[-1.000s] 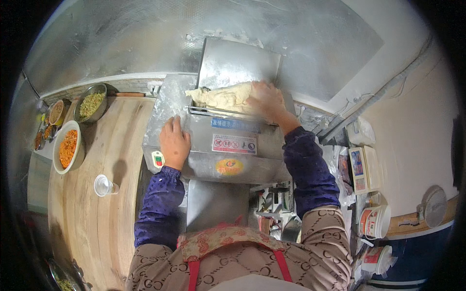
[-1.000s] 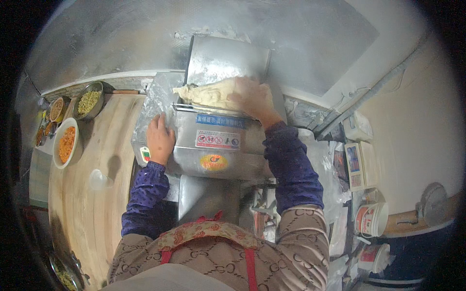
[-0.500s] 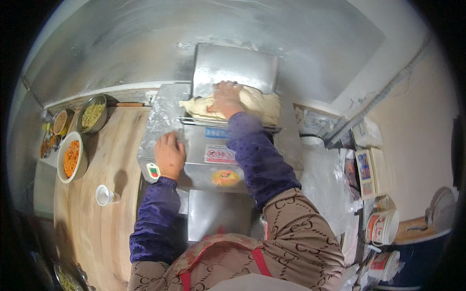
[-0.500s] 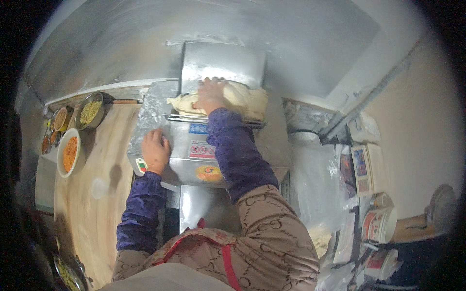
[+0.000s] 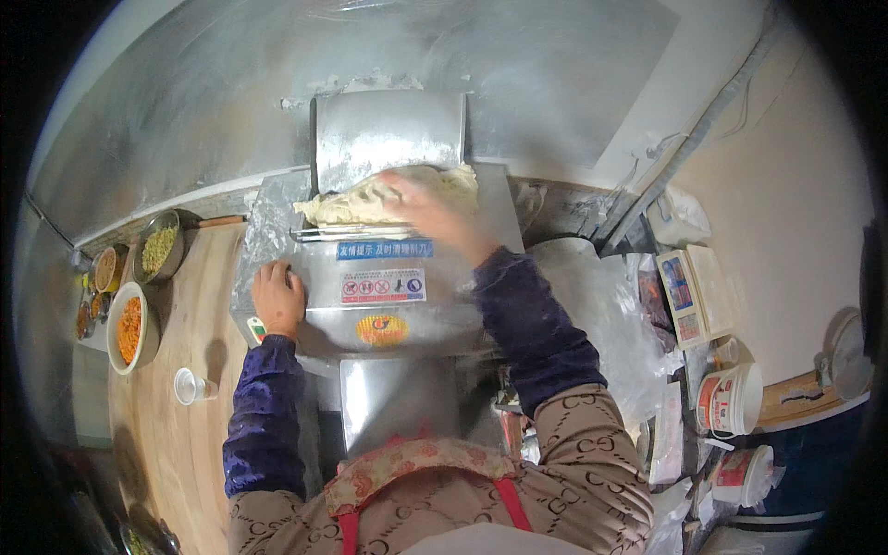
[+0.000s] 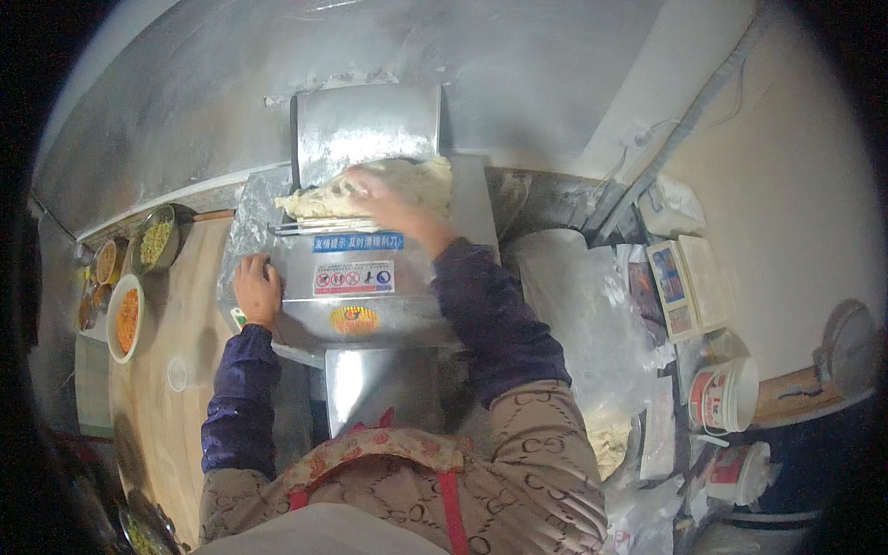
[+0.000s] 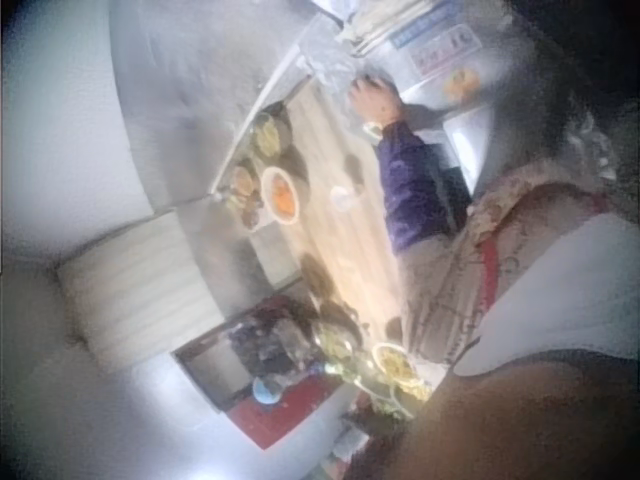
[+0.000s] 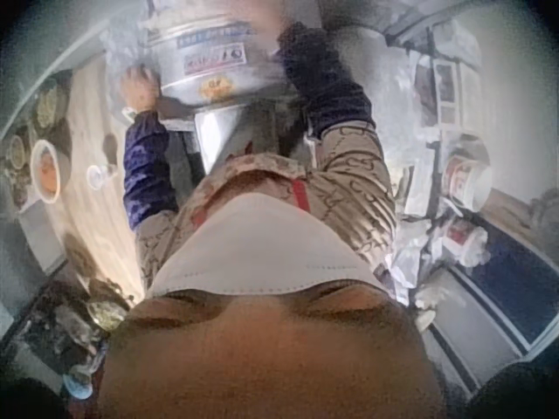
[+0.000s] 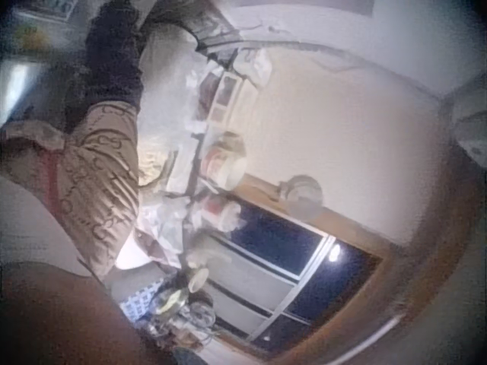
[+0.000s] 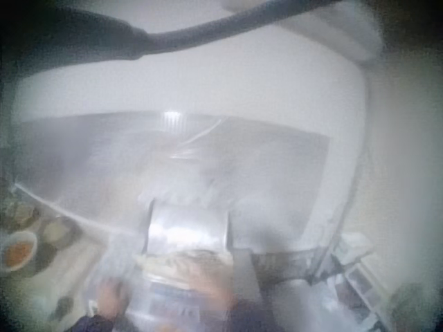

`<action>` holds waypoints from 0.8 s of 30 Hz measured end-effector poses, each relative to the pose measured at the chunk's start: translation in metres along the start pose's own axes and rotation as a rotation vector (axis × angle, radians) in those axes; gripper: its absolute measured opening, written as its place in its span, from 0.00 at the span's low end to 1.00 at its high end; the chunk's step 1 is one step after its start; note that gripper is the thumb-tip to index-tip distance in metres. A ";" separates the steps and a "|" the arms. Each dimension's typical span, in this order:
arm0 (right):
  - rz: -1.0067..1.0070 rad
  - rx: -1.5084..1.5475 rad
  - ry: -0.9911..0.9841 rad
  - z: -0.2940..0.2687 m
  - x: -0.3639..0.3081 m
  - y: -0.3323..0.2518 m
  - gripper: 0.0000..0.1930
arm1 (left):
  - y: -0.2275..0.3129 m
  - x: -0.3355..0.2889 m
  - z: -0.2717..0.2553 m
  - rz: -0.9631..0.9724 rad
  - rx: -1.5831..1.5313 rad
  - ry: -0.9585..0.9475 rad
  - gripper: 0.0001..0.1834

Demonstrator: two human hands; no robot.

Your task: The person removes a large ball of dough from a bowl and feeds it through a dough sheeter multiple times. They repeatedly fold the dough and pass it through the machine, occasionally sprinkling flour from a plastic cup to prevent sticking. The dough gradually becomes a thinner, wider sheet.

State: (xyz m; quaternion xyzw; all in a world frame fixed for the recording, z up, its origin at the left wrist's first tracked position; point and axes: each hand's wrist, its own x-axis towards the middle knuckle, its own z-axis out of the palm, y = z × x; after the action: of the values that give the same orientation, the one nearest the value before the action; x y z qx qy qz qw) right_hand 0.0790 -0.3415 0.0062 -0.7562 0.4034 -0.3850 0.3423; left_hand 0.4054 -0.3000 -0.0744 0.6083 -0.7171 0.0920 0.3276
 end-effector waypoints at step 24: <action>0.275 -0.350 -0.017 -0.064 -0.011 0.080 0.16 | 0.005 0.002 0.000 -0.076 0.005 0.006 0.12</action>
State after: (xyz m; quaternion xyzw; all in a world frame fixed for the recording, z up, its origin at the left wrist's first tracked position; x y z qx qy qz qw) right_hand -0.0080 -0.3802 -0.0328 -0.7452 0.5606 -0.2524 0.2584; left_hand 0.4005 -0.3003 -0.0725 0.6358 -0.6921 0.0831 0.3314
